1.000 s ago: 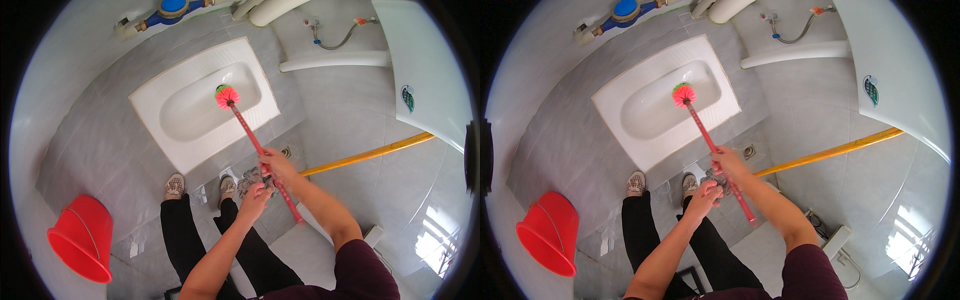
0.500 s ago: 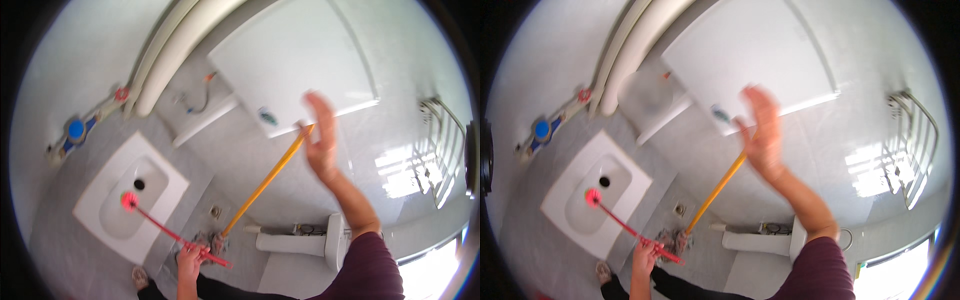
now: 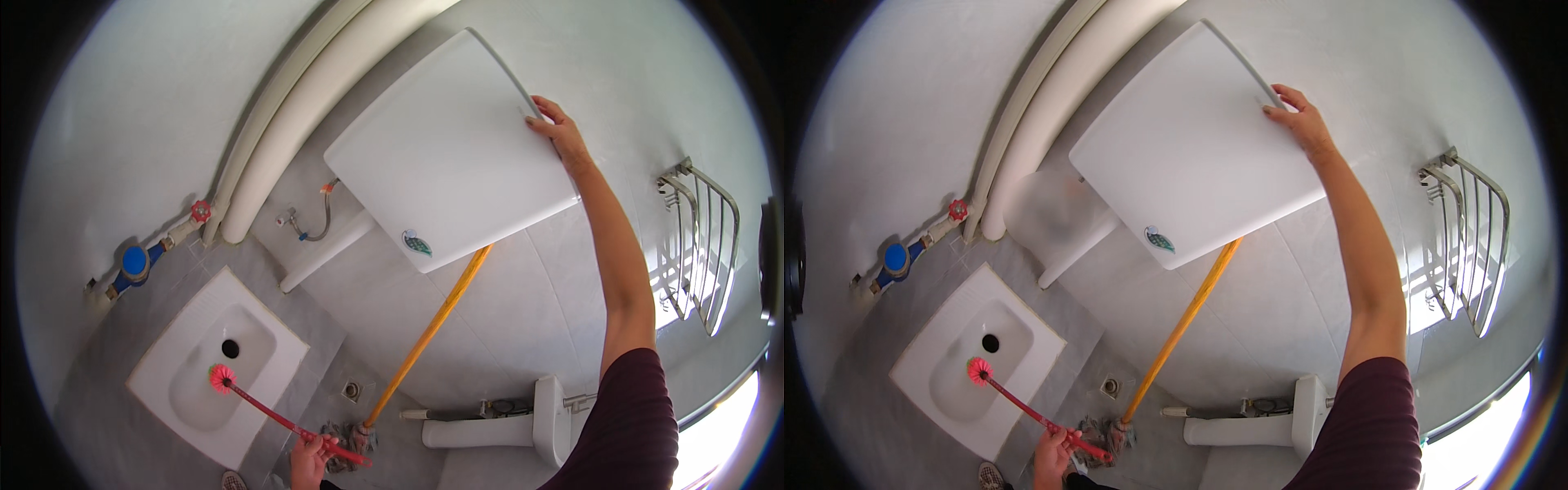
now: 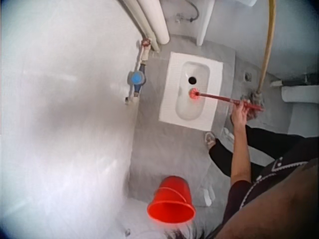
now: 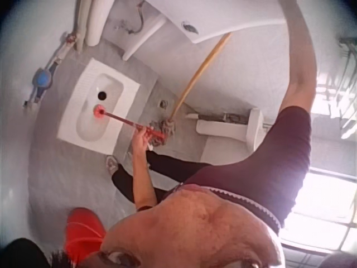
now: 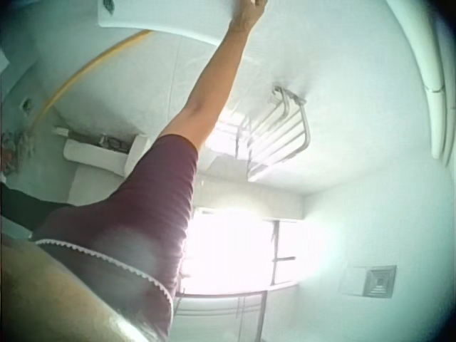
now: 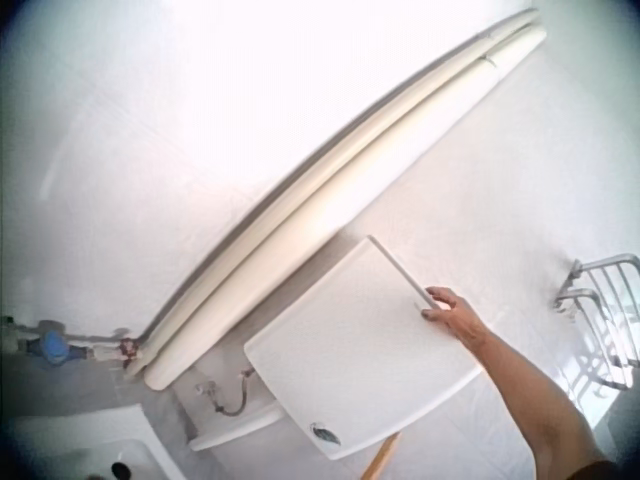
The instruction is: The person scrubs a squat toilet with a long-handled brush, repeatedly rinsing the brush in a red bucket and pouring water into the bowl to flush debris. They also mop the surrounding floor with a separate mop and briefly flush the toilet.
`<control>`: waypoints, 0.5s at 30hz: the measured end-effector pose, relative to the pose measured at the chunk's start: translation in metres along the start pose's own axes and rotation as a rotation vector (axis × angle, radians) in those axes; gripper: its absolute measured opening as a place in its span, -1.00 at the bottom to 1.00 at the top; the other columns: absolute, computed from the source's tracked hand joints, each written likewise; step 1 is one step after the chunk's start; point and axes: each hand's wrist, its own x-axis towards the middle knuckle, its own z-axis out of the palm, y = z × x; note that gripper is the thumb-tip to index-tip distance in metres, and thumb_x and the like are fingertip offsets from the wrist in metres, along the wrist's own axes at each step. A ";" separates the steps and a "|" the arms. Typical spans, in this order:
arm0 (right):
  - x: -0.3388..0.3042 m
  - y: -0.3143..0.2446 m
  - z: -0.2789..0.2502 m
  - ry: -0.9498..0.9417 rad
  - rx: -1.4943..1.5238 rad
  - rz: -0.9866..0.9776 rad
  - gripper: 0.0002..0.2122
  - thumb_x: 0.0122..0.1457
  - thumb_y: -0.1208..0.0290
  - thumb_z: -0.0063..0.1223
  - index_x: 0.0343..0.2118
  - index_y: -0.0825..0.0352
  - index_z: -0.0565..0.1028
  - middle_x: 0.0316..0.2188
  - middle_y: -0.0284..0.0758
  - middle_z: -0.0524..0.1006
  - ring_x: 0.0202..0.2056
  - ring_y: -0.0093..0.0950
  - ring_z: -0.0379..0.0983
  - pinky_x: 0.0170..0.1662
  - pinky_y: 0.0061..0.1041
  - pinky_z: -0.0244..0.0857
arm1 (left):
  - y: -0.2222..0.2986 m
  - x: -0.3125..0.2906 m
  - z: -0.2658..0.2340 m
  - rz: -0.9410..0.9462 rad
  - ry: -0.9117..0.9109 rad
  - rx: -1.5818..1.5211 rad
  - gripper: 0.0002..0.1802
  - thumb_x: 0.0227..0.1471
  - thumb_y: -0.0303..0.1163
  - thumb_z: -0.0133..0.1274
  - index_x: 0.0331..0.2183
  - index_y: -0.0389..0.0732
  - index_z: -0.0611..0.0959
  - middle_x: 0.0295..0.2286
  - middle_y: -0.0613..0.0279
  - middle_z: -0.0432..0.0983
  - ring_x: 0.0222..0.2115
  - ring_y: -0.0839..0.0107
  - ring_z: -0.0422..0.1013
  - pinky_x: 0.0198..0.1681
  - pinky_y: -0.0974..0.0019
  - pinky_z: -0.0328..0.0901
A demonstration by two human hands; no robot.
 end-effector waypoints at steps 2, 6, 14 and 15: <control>0.002 -0.005 0.000 -0.018 0.026 0.032 -0.46 -0.07 0.33 0.24 0.06 0.22 0.40 0.00 -0.21 0.40 -0.05 -0.42 0.38 0.00 -0.51 0.28 | 0.003 -0.004 0.003 0.011 -0.002 -0.012 -0.92 0.08 -0.48 0.01 -0.33 -0.19 0.45 -0.38 0.14 0.53 -0.27 0.18 0.51 -0.24 0.17 0.41; 0.023 0.018 -0.007 0.033 -0.076 -0.065 -0.52 0.05 0.17 0.15 0.02 0.28 0.44 -0.13 -0.27 0.48 -0.09 -0.51 0.37 0.02 -0.57 0.20 | 0.003 0.001 0.007 0.026 0.027 -0.024 -0.90 0.06 -0.50 0.02 -0.33 -0.19 0.44 -0.37 0.11 0.53 -0.28 0.17 0.52 -0.25 0.19 0.42; 0.045 0.036 -0.023 0.110 -0.078 0.078 -0.35 0.06 -0.28 -0.06 -0.03 0.24 0.50 -0.09 -0.36 0.45 0.02 -0.48 0.23 0.11 -0.32 0.04 | 0.004 0.008 0.016 0.028 0.033 -0.016 -0.87 0.08 -0.49 0.01 -0.29 -0.21 0.43 -0.33 0.12 0.52 -0.22 0.16 0.49 -0.15 0.13 0.38; 0.049 0.038 -0.024 0.112 -0.095 0.081 -0.32 0.04 -0.31 -0.09 -0.02 0.24 0.49 -0.06 -0.34 0.44 0.06 -0.44 0.19 0.13 -0.27 0.00 | 0.004 0.010 0.017 0.026 0.033 -0.017 -0.86 0.08 -0.49 0.01 -0.28 -0.20 0.41 -0.33 0.11 0.52 -0.23 0.17 0.50 -0.17 0.14 0.39</control>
